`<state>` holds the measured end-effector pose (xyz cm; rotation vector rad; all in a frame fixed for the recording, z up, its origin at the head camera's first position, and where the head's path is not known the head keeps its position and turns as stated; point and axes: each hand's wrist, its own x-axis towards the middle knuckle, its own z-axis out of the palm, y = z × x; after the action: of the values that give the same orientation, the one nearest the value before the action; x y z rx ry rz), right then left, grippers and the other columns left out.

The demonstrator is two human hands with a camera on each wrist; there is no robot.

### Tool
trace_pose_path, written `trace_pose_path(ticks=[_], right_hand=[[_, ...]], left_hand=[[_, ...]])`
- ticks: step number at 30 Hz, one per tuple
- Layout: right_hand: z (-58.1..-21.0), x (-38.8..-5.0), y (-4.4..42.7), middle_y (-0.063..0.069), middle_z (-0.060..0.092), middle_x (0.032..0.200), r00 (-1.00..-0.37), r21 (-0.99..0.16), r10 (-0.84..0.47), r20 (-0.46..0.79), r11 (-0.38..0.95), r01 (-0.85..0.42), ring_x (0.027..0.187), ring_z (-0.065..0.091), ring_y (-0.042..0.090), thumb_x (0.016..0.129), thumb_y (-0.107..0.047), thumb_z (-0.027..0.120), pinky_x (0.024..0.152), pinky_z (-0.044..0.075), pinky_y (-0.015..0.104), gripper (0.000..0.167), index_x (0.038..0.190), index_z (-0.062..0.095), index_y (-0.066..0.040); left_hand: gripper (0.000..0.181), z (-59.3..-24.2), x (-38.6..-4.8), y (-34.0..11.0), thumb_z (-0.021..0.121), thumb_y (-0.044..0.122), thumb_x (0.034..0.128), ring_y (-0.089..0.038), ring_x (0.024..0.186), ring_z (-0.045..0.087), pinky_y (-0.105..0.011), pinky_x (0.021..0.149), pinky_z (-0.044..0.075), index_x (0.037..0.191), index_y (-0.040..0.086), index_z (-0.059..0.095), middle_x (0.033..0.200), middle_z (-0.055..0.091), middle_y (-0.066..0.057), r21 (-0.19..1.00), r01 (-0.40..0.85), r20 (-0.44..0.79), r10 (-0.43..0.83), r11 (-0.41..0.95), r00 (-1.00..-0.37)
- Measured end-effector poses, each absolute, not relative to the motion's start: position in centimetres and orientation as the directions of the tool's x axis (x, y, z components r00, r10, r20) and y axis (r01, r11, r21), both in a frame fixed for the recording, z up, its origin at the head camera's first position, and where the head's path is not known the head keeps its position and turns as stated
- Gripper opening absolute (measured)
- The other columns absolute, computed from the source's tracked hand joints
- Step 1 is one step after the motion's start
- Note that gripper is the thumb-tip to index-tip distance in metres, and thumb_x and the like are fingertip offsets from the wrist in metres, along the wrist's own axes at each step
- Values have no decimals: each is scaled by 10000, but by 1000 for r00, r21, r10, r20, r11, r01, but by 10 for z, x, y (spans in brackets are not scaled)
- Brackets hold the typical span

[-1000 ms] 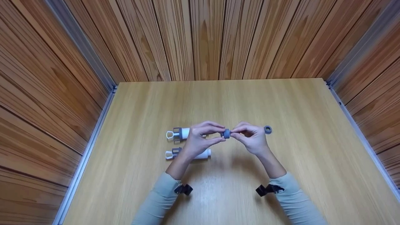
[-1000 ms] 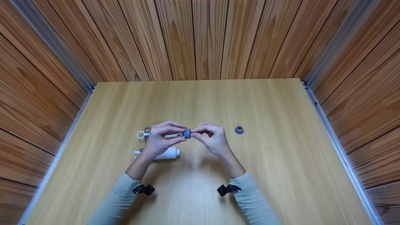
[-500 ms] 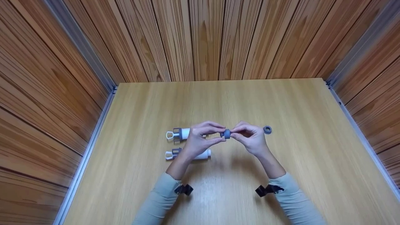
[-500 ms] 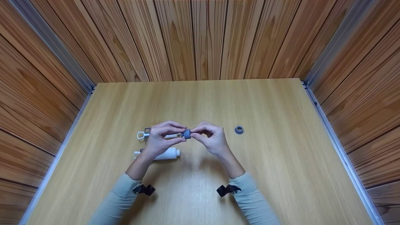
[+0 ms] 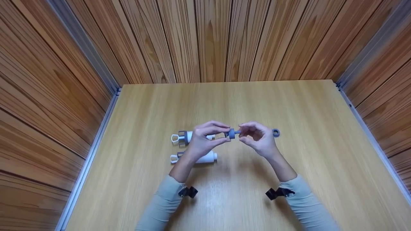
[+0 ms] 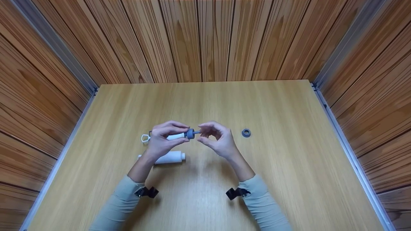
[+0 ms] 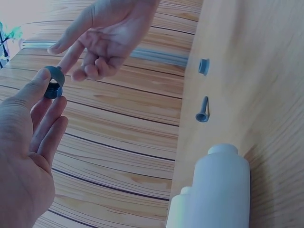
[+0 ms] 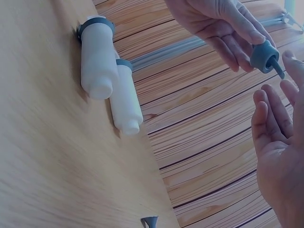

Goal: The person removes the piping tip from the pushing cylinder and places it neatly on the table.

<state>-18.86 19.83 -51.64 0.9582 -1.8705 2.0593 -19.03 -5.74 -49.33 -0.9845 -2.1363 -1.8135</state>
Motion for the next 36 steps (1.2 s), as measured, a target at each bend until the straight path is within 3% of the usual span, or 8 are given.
trace_pose_path(ticks=[5,15,22,36], right_hand=[[-515,-189,196,-61,817,1175,-765,-817,-288,576,-191,-544,1023,783,116,971,70,810,926,653,221,406,1275,607,246],[-514,-186,187,-100,805,1197,-773,-826,-290,564,-183,-533,1079,772,45,865,282,716,962,641,193,385,1227,588,261],[-514,-184,184,-113,816,1142,-800,-840,-256,543,-178,-513,1041,770,24,854,300,696,934,641,182,341,1173,575,286],[-515,-184,187,-116,801,1126,-788,-826,-249,563,-166,-538,1010,759,27,868,282,701,915,638,175,328,1174,583,280]], left_hand=[[278,-491,-189,-55,892,67,952,-318,1175,812,-342,1083,656,1222,18,849,1261,814,-171,825,563,505,382,48,-774],[272,-491,-191,-50,880,27,950,-355,1194,804,-337,1087,653,1216,-9,842,1266,802,-204,804,594,535,403,29,-743],[266,-493,-192,-49,884,-2,933,-400,1183,805,-338,1082,654,1194,-33,844,1255,799,-235,785,620,559,408,20,-722],[269,-493,-190,-53,879,43,956,-354,1203,791,-329,1097,648,1219,0,845,1278,794,-199,810,583,513,409,58,-754]])
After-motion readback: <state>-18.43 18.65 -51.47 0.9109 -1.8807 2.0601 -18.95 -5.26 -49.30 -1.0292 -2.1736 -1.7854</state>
